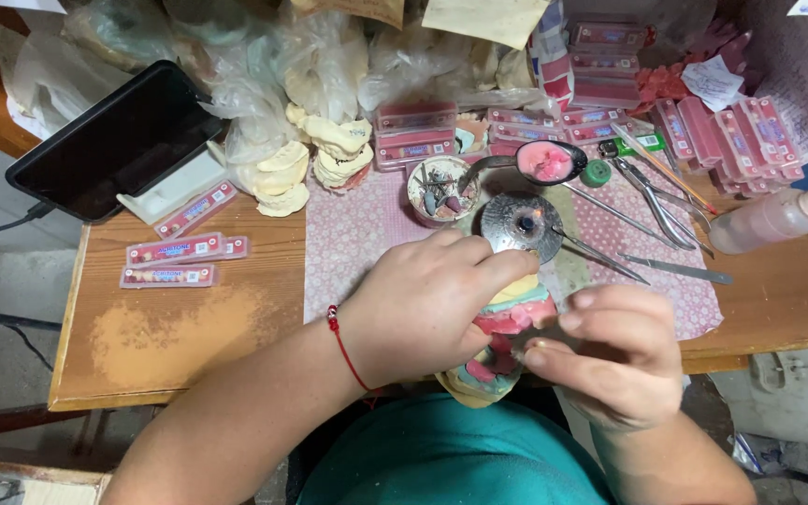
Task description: The person works on a dental model mounted on an articulator, using a rotary tool and a metal instrument to shape and adjust the pink and blue material. They also handle small dental components and a white control box on a cluttered workbench.
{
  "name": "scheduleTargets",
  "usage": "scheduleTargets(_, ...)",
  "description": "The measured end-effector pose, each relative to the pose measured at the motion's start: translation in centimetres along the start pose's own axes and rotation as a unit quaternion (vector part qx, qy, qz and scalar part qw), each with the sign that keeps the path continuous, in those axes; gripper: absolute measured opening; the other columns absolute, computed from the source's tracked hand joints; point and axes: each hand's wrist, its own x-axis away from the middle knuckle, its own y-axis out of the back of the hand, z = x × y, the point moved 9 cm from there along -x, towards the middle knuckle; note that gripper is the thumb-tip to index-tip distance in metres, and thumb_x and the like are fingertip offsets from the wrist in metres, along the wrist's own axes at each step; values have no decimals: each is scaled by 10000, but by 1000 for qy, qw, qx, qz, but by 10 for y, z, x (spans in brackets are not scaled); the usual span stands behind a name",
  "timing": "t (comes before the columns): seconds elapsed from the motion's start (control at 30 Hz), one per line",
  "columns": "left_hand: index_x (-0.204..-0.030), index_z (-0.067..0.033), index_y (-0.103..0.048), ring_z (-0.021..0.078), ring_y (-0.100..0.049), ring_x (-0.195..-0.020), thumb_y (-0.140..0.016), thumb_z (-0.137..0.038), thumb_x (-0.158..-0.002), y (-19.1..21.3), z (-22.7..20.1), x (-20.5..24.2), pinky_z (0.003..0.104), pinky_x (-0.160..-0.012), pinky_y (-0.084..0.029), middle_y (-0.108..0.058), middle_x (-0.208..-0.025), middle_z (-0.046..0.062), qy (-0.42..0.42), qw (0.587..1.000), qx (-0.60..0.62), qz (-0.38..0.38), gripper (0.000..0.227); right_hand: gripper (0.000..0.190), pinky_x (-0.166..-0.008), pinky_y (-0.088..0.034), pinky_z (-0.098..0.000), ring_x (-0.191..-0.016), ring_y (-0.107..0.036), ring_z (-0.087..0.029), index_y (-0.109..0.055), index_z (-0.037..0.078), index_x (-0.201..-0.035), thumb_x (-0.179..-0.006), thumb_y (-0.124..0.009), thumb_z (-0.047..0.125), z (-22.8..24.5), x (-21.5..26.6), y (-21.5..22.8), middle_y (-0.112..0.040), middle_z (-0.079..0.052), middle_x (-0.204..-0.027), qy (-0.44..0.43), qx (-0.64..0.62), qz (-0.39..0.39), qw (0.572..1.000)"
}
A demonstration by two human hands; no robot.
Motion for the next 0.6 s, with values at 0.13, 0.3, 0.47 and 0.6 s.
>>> scheduleTargets(0.13,-1302,-185,-608,381,-609,-901,-756,-266,-695,1,-1,1,500,-719,-493,-666,-965,109,9,1000,8,-3,630,114,-901,-495,-368,-1023,-527,-284,-760,248,-869,-838,-846,180,-3,2,-3,-556,-58,-1091,-17,24,-32,999)
scheduleTargets(0.3,-1292,-186,-617,368,-616,-877,-796,-248,-647,3,-4,2,483,-714,-492,-663,-962,94,3,1000,4,-11,673,59,-909,-491,-388,-1008,-544,-296,-769,231,-894,-857,-805,259,-8,1,-2,-562,-78,-1079,-31,9,-24,999)
scheduleTargets(0.47,-1292,-183,-620,352,-611,-890,-808,-242,-620,3,-5,4,466,-720,-497,-652,-960,86,0,1000,-12,-14,700,55,-938,-508,-370,-1035,-550,-284,-788,202,-924,-890,-766,240,-9,1,-5,-562,-76,-1095,-45,3,24,999)
scheduleTargets(0.6,-1261,-192,-628,346,-617,-872,-806,-255,-638,6,-7,4,461,-695,-495,-649,-945,78,-3,999,-22,-24,652,40,-950,-507,-386,-1023,-553,-288,-787,201,-913,-883,-779,226,-6,2,-5,-573,-67,-1081,-48,11,32,998)
